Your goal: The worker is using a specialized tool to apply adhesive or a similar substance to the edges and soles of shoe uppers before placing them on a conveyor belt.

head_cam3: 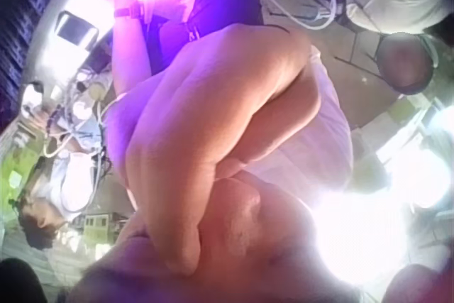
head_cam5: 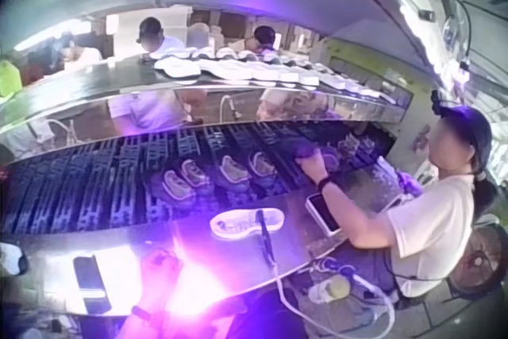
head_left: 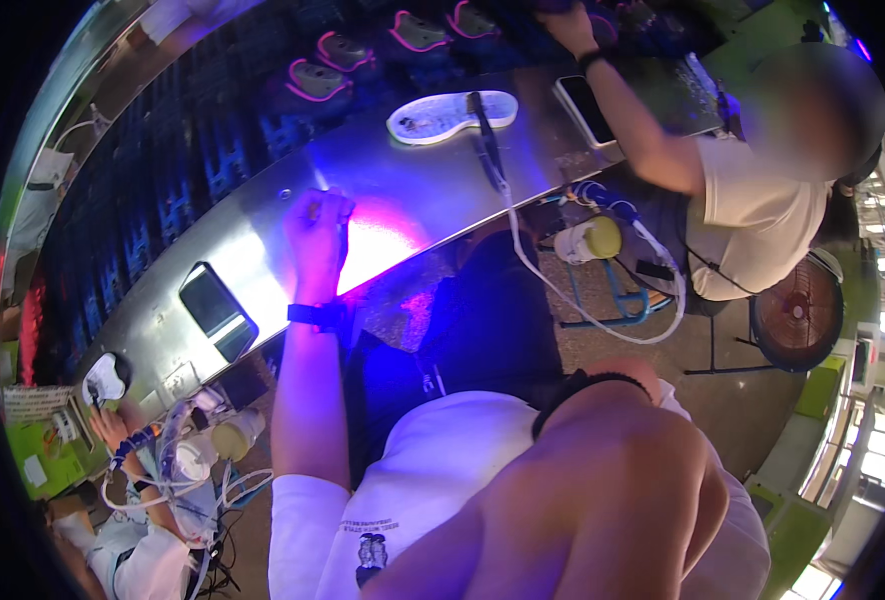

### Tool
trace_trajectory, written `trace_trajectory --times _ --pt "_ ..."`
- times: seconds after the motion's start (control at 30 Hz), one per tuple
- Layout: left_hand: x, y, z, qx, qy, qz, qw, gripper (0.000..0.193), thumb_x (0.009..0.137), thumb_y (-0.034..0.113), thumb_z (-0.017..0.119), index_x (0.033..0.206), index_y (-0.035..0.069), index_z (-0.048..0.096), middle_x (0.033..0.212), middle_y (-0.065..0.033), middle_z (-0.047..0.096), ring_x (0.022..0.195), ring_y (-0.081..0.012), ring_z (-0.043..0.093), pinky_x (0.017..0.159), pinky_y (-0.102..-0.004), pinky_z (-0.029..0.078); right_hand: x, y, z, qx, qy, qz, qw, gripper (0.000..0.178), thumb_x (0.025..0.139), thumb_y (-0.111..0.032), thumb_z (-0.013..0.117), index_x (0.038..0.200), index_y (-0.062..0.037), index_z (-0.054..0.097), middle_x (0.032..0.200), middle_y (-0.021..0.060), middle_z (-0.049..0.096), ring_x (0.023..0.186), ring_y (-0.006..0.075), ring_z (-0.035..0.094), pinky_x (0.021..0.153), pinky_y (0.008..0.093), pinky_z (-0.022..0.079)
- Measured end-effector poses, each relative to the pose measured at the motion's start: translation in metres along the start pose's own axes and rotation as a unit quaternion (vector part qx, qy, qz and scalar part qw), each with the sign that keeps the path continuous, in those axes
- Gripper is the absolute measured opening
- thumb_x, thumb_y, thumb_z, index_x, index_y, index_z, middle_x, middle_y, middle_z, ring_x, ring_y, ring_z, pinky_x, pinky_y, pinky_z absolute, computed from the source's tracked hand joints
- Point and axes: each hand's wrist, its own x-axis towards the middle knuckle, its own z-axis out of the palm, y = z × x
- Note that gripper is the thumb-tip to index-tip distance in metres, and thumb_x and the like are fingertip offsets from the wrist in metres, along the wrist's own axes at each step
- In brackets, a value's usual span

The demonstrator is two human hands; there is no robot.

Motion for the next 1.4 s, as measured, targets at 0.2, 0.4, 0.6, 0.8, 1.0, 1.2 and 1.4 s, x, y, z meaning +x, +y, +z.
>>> trace_trajectory --times 0.2,0.4,0.6,0.8,1.0,1.2,1.4 --pt "0.003 -0.005 0.003 0.011 -0.004 -0.007 1.000 0.012 0.100 0.003 0.064 0.089 0.003 0.061 0.083 -0.0075 0.065 0.075 -0.0148 0.063 0.075 -0.0330 0.057 -0.004 -0.003 0.003 -0.024 0.002 0.007 1.000 0.034 0.092 -0.027 0.071 0.119 -0.0133 0.056 0.127 0.0185 0.060 0.125 0.0294 0.054 0.101 0.0455 0.043" --pt "0.005 0.008 0.019 0.001 0.061 -0.036 0.998 0.015 0.099 0.003 0.065 0.085 0.004 0.059 0.082 -0.0043 0.061 0.073 -0.0146 0.059 0.071 -0.0325 0.055 -0.002 -0.005 -0.010 -0.018 0.018 0.002 1.000 0.032 0.092 -0.027 0.070 0.117 -0.0139 0.055 0.126 0.0177 0.060 0.126 0.0285 0.052 0.103 0.0427 0.043" --pt "0.007 0.004 -0.023 0.308 0.003 -0.017 0.951 0.029 0.097 0.038 0.070 0.088 0.011 0.074 0.081 -0.0042 0.074 0.077 -0.0175 0.071 0.073 -0.0346 0.053 -0.013 -0.005 -0.011 0.075 0.343 -0.003 0.936 0.018 0.088 -0.016 0.062 0.104 -0.0161 0.054 0.109 0.0077 0.061 0.105 0.0259 0.057 0.083 0.0423 0.046" --pt "-0.006 0.008 0.008 0.154 0.026 -0.011 0.988 0.016 0.096 0.012 0.067 0.084 0.000 0.066 0.078 -0.0046 0.070 0.074 -0.0095 0.061 0.065 -0.0262 0.049 -0.032 0.002 -0.028 0.119 0.430 -0.043 0.894 0.020 0.087 -0.017 0.060 0.106 -0.0175 0.052 0.116 0.0044 0.060 0.114 0.0228 0.052 0.089 0.0382 0.042" --pt "-0.002 -0.002 0.006 0.085 0.018 0.000 0.996 0.019 0.097 0.012 0.066 0.082 0.000 0.064 0.072 -0.0026 0.065 0.065 -0.0066 0.056 0.058 -0.0248 0.045 -0.034 0.005 -0.026 0.142 0.418 -0.057 0.895 0.019 0.087 -0.016 0.058 0.104 -0.0156 0.049 0.123 0.0113 0.061 0.115 0.0226 0.053 0.092 0.0374 0.040" --pt "0.002 -0.004 0.005 0.103 0.018 0.007 0.995 0.019 0.096 0.012 0.066 0.082 0.000 0.064 0.071 -0.0023 0.065 0.067 -0.0066 0.057 0.058 -0.0245 0.045 -0.030 0.002 -0.024 0.134 0.431 -0.037 0.892 0.018 0.086 -0.016 0.060 0.102 -0.0173 0.052 0.110 0.0034 0.059 0.111 0.0228 0.052 0.084 0.0380 0.045" --pt "0.002 -0.005 0.001 0.092 0.016 0.003 0.996 0.019 0.096 0.011 0.067 0.082 0.000 0.063 0.072 -0.0025 0.066 0.067 -0.0068 0.057 0.058 -0.0248 0.045 -0.035 0.006 -0.025 0.271 0.365 -0.074 0.888 0.020 0.086 -0.012 0.060 0.102 -0.0167 0.050 0.112 0.0066 0.059 0.109 0.0242 0.052 0.084 0.0364 0.045"
